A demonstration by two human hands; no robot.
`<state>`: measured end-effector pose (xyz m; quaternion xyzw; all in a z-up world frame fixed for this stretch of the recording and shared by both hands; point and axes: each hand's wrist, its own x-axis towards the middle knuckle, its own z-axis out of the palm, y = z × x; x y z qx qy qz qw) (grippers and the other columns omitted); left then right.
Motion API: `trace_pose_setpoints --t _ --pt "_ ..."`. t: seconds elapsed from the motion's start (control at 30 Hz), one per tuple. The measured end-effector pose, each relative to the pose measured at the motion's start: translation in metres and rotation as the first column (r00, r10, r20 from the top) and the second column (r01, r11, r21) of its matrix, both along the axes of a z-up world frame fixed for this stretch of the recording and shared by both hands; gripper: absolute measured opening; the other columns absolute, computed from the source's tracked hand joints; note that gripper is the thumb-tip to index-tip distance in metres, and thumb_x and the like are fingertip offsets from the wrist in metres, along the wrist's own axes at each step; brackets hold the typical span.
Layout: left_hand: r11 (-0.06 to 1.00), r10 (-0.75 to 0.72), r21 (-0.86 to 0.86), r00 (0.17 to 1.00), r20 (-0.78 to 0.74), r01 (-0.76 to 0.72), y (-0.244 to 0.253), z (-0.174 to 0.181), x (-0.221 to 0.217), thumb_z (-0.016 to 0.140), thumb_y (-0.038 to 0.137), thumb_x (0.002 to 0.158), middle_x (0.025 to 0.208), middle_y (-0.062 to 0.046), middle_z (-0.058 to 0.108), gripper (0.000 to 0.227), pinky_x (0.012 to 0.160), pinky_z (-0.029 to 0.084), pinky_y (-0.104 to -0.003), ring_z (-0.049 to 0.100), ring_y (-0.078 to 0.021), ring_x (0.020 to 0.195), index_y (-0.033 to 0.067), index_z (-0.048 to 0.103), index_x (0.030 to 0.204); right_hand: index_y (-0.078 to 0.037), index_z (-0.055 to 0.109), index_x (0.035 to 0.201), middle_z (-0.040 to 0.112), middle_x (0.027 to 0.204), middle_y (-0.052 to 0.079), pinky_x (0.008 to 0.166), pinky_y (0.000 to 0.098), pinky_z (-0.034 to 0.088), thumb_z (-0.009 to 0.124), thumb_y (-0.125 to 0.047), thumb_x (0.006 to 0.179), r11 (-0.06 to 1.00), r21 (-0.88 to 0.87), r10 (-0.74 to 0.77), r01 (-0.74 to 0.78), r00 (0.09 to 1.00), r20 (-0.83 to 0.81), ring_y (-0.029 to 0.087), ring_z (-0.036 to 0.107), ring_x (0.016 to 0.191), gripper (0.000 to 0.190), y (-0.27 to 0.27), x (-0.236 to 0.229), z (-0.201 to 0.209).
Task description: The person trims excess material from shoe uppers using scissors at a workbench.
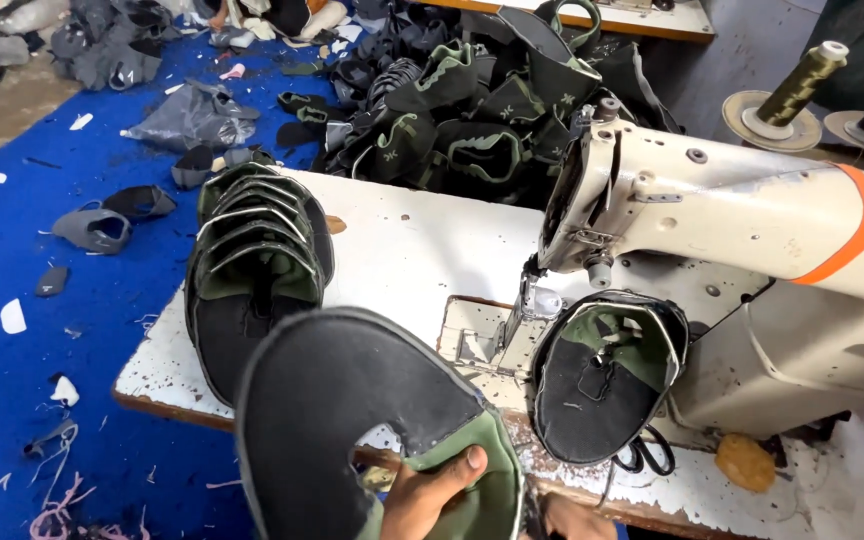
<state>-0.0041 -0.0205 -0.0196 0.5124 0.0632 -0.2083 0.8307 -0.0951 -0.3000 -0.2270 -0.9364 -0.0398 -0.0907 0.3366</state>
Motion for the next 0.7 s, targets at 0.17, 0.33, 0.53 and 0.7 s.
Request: trace_pose_setpoints --t 0.17,0.33,0.53,0.7 --pt "0.975 -0.039 -0.223 0.998 -0.049 0.027 -0.001 0.016 -0.005 0.079 0.019 0.083 0.110 -0.009 0.076 0.044 0.091 0.058 -0.039 0.072 -0.0212 0.103 0.0012 0.069 0.122 -0.004 0.066 0.072 0.060 0.057 0.014 0.057 0.0378 0.053 0.095 -0.055 0.067 0.998 -0.064 -0.025 0.015 0.985 -0.168 0.021 0.067 0.054 0.059 0.000 0.053 0.089" --pt "0.972 -0.108 -0.203 0.992 0.058 0.117 -0.003 0.031 -0.008 0.077 0.016 0.085 0.117 -0.011 0.075 0.047 0.102 0.052 -0.041 0.071 -0.0216 0.112 0.0011 0.067 0.128 -0.005 0.070 0.101 0.070 0.078 0.011 0.065 0.0337 0.055 0.083 -0.043 0.080 0.979 -0.090 0.187 -0.183 0.982 0.037 0.017 0.072 0.072 0.046 -0.013 0.059 0.103" --pt "0.965 -0.163 -0.193 0.982 0.092 0.178 -0.013 -0.005 -0.006 0.076 0.012 0.084 0.124 -0.012 0.074 0.048 0.110 0.049 -0.041 0.069 -0.0225 0.121 -0.0005 0.065 0.129 -0.006 0.075 0.096 0.073 0.071 0.007 0.063 0.0316 0.057 0.082 -0.038 0.073 0.996 -0.071 0.051 -0.050 0.999 0.009 0.019 0.077 0.066 0.040 -0.003 0.062 0.123" --pt "0.851 -0.197 -0.427 0.939 0.281 0.306 -0.017 0.020 -0.013 0.072 0.007 0.096 0.111 -0.026 0.074 0.039 0.102 0.051 -0.050 0.070 -0.0362 0.108 -0.0153 0.066 0.128 -0.001 0.065 0.077 0.065 0.067 0.012 0.057 0.0333 0.056 0.087 -0.041 0.053 0.978 -0.074 -0.139 0.195 0.873 0.467 0.027 0.071 0.058 0.052 0.031 0.068 0.211"
